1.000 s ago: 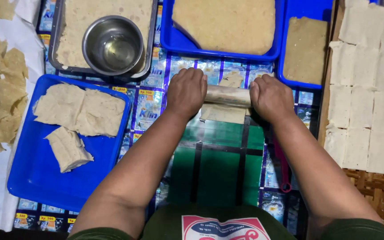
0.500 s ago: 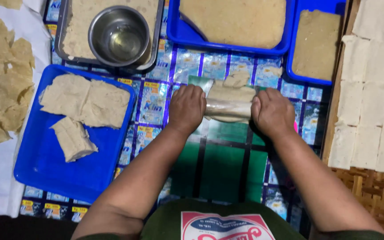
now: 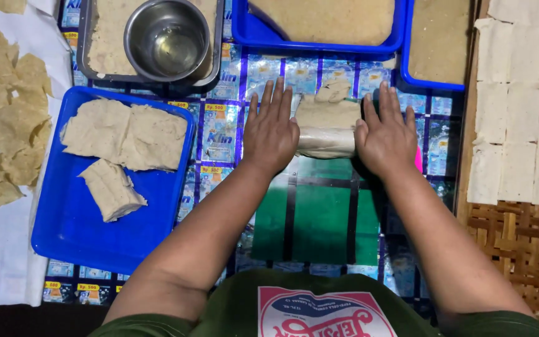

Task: Rolling out dough and cutting it into square wrappers.

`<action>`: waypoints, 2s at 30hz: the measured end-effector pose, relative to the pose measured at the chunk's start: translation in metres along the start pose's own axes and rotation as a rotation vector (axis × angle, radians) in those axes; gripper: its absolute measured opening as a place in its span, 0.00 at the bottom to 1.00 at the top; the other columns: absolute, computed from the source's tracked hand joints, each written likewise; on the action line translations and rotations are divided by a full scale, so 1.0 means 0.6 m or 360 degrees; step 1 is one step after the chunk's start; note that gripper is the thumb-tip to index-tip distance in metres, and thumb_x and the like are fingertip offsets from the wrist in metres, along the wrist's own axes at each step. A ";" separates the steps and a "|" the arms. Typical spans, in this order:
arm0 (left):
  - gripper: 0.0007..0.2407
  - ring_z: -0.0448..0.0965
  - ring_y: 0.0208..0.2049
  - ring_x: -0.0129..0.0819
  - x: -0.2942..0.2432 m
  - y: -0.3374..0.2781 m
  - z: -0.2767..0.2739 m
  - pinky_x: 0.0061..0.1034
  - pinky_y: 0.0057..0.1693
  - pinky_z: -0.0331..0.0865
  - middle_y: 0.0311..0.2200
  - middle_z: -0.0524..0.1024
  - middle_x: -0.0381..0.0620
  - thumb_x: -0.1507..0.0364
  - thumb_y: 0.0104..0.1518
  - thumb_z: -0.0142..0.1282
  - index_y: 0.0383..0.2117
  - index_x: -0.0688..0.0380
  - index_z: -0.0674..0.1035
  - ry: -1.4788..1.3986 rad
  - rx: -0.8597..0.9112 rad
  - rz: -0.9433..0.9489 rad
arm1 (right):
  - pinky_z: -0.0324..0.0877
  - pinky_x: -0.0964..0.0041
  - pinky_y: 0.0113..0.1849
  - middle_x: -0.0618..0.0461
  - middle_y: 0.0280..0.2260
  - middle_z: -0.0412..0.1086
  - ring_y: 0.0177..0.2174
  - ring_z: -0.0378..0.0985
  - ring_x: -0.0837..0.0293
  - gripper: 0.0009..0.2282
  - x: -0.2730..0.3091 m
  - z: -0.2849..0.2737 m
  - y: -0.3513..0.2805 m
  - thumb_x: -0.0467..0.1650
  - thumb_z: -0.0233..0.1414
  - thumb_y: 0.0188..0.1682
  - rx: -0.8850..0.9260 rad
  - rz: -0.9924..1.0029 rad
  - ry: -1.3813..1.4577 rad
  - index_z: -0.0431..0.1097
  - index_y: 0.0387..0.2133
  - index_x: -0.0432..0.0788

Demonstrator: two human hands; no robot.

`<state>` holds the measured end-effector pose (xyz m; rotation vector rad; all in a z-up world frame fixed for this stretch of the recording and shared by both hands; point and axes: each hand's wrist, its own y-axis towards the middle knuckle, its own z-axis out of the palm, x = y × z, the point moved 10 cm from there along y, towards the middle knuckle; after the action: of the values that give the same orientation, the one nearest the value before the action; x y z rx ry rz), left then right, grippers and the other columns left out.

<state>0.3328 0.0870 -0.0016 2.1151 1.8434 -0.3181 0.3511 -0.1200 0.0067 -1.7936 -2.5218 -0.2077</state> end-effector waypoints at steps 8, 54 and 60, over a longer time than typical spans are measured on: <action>0.24 0.53 0.72 0.50 -0.016 -0.115 0.001 0.46 0.73 0.47 0.72 0.53 0.57 0.63 0.68 0.37 0.69 0.60 0.60 0.0100 -0.0125 0.0213 | 0.55 0.40 0.59 0.31 0.67 0.55 0.66 0.57 0.38 0.29 0.036 -0.002 -0.122 0.41 0.39 0.60 -0.0200 -0.0128 -0.0088 0.54 0.69 0.34; 0.29 0.73 0.55 0.44 -0.021 -0.129 -0.064 0.70 0.71 0.31 0.46 0.75 0.45 0.51 0.48 0.66 0.56 0.46 0.73 0.0204 -0.0362 0.0585 | 0.50 0.35 0.58 0.53 0.43 0.69 0.47 0.72 0.51 0.29 0.080 -0.090 -0.150 0.38 0.64 0.37 -0.0287 -0.0660 -0.0067 0.68 0.55 0.47; 0.32 0.64 0.62 0.49 -0.025 -0.197 -0.105 0.68 0.70 0.33 0.57 0.68 0.48 0.49 0.50 0.62 0.63 0.41 0.69 0.0158 -0.0376 0.0478 | 0.67 0.47 0.39 0.46 0.41 0.68 0.41 0.73 0.44 0.26 0.140 -0.089 -0.231 0.39 0.58 0.45 -0.0186 -0.0565 0.0067 0.65 0.56 0.43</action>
<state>0.2112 0.1110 0.0513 2.2274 1.4950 0.0734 0.1900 -0.0929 0.0572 -1.3403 -2.8314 -0.4060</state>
